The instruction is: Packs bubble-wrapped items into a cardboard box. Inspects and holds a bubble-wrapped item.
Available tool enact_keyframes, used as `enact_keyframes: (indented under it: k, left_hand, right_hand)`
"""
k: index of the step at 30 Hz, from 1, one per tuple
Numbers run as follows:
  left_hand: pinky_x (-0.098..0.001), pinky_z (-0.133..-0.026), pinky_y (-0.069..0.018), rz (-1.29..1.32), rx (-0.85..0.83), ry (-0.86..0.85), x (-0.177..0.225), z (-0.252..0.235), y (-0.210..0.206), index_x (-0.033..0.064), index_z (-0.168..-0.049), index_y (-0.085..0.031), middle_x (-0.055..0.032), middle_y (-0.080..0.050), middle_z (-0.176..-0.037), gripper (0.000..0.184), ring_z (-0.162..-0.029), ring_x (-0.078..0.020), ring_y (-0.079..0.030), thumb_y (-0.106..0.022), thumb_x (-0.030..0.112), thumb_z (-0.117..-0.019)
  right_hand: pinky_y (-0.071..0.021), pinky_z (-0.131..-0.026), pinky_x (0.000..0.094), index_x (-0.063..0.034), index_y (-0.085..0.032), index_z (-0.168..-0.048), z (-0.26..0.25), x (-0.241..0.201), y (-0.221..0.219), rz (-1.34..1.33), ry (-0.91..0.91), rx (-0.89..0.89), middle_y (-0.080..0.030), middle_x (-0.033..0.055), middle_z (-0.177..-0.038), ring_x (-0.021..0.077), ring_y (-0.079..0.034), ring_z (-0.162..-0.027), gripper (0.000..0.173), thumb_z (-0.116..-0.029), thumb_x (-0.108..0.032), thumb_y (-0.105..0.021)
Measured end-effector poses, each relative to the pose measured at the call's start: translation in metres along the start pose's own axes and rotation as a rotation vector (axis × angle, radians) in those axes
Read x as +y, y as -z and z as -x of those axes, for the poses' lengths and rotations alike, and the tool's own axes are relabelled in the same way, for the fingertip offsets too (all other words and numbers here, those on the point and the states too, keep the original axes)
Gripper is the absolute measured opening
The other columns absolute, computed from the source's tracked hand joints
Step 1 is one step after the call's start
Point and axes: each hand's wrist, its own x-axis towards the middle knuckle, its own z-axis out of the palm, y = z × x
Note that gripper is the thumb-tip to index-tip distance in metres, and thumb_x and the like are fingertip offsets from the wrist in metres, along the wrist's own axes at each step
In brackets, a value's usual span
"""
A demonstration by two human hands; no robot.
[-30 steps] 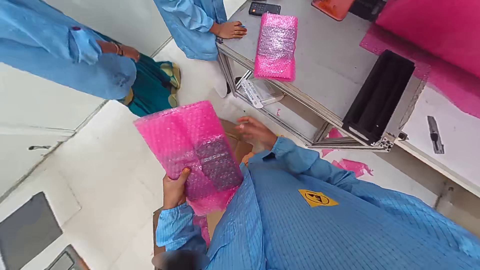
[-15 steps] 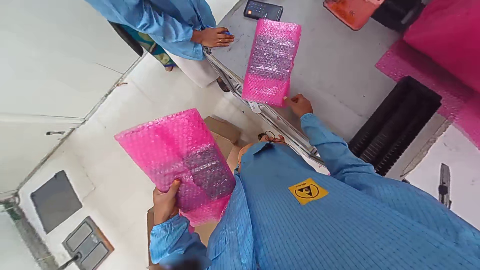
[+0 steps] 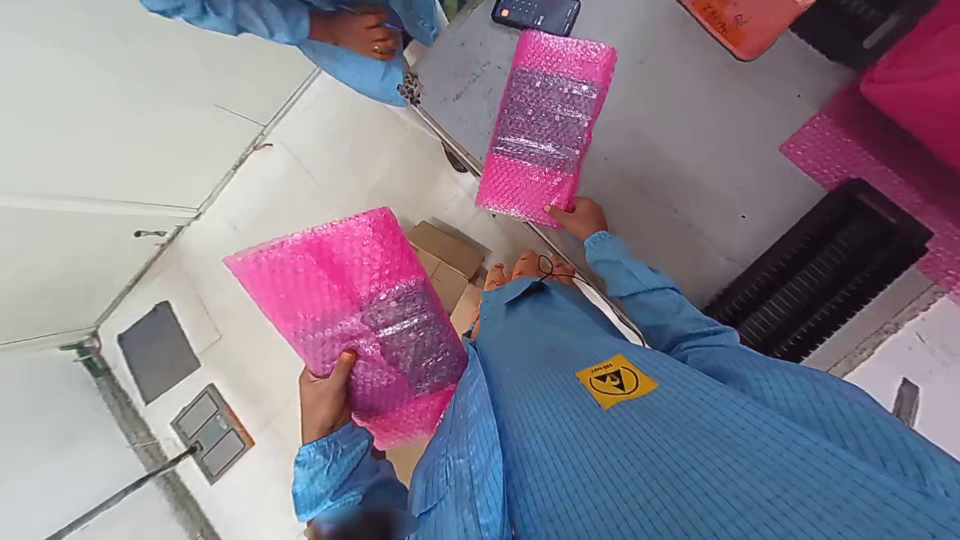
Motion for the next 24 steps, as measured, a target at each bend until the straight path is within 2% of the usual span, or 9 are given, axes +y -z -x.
enact_keyframes:
  k: [9,12,16,18,19,20,21,22,24]
  left_hand:
    - [-0.0180,-0.068,-0.0602,-0.043,-0.011,0.011,0.007,-0.002,-0.008,0.0069,-0.114,-0.053,0.0133,-0.069,-0.082,0.042,-0.073,0.0039,-0.069,-0.073,0.017,-0.0777]
    - [-0.0178,-0.069,-0.0596,-0.076,-0.020,0.040,0.009,-0.004,-0.012,0.0027,-0.117,-0.053,0.0108,-0.068,-0.085,0.049,-0.075,0.0042,-0.068,-0.074,0.018,-0.0757]
    - [-0.0187,-0.072,-0.0598,-0.118,-0.087,0.060,0.017,-0.011,-0.023,-0.0017,-0.120,-0.053,0.0059,-0.068,-0.089,0.053,-0.077,0.0026,-0.068,-0.075,0.021,-0.0781]
    - [-0.0218,-0.075,-0.0596,-0.171,-0.123,0.068,0.020,-0.016,-0.030,-0.0046,-0.124,-0.054,0.0007,-0.068,-0.094,0.044,-0.081,0.0004,-0.068,-0.058,0.030,-0.0976]
    - [-0.0264,-0.079,-0.0583,-0.181,-0.136,0.100,0.023,-0.019,-0.034,-0.0050,-0.129,-0.053,-0.0044,-0.066,-0.101,0.046,-0.087,-0.0036,-0.067,-0.040,0.034,-0.1078]
    - [-0.0338,-0.088,-0.0566,-0.136,-0.154,0.153,0.024,-0.021,-0.037,-0.0045,-0.136,-0.049,-0.0116,-0.066,-0.113,0.060,-0.098,-0.0107,-0.066,-0.019,0.041,-0.1112]
    - [-0.0403,-0.096,-0.0540,-0.047,-0.172,0.213,0.025,-0.023,-0.039,-0.0009,-0.145,-0.045,-0.0158,-0.064,-0.126,0.077,-0.111,-0.0171,-0.065,-0.003,0.052,-0.1076]
    - [-0.0426,-0.097,-0.0543,0.032,-0.178,0.250,0.026,-0.025,-0.043,0.0041,-0.148,-0.045,-0.0142,-0.065,-0.129,0.090,-0.113,-0.0185,-0.065,0.006,0.062,-0.1017]
    - [-0.0440,-0.094,-0.0549,0.117,-0.221,0.263,0.026,-0.030,-0.047,0.0060,-0.148,-0.045,-0.0138,-0.066,-0.128,0.099,-0.111,-0.0200,-0.066,0.013,0.067,-0.0962]
  right_hand:
    - [-0.0484,-0.090,0.0619,0.0060,-0.071,-0.104,-0.003,0.002,0.003,-0.004,0.002,-0.021,-0.070,0.0259,-0.103,0.0402,-0.067,-0.099,0.053,-0.0937,-0.046,-0.073]
    - [-0.0489,-0.090,0.0603,0.0060,-0.070,-0.107,-0.003,0.004,0.004,-0.009,0.005,-0.004,-0.070,0.0260,-0.104,0.0390,-0.067,-0.098,0.051,-0.0940,-0.044,-0.073]
    - [-0.0476,-0.095,0.0632,0.0086,-0.069,-0.113,0.002,0.012,0.020,0.023,0.037,0.044,-0.068,0.0311,-0.112,0.0447,-0.065,-0.105,0.052,-0.0955,-0.041,-0.072]
    - [-0.0459,-0.098,0.0659,0.0098,-0.068,-0.117,0.005,0.021,0.033,0.050,0.044,0.064,-0.066,0.0339,-0.116,0.0485,-0.064,-0.110,0.053,-0.0970,-0.039,-0.070]
    - [-0.0456,-0.098,0.0661,0.0100,-0.067,-0.118,0.006,0.026,0.040,0.071,0.040,0.078,-0.066,0.0344,-0.117,0.0488,-0.063,-0.112,0.054,-0.0972,-0.040,-0.070]
    - [-0.0451,-0.099,0.0655,0.0103,-0.067,-0.118,0.007,0.030,0.046,0.093,0.031,0.088,-0.065,0.0345,-0.117,0.0487,-0.063,-0.113,0.055,-0.0975,-0.041,-0.069]
    - [-0.0446,-0.100,0.0653,0.0102,-0.067,-0.119,0.007,0.036,0.053,0.119,0.024,0.098,-0.065,0.0349,-0.118,0.0485,-0.062,-0.114,0.055,-0.0976,-0.041,-0.069]
    - [-0.0440,-0.100,0.0653,0.0100,-0.067,-0.119,0.007,0.042,0.059,0.145,0.023,0.107,-0.065,0.0351,-0.119,0.0483,-0.062,-0.114,0.056,-0.0975,-0.042,-0.069]
    - [-0.0446,-0.099,0.0640,0.0093,-0.068,-0.117,0.009,0.055,0.068,0.174,0.030,0.131,-0.065,0.0341,-0.118,0.0465,-0.063,-0.112,0.054,-0.0965,-0.041,-0.070]
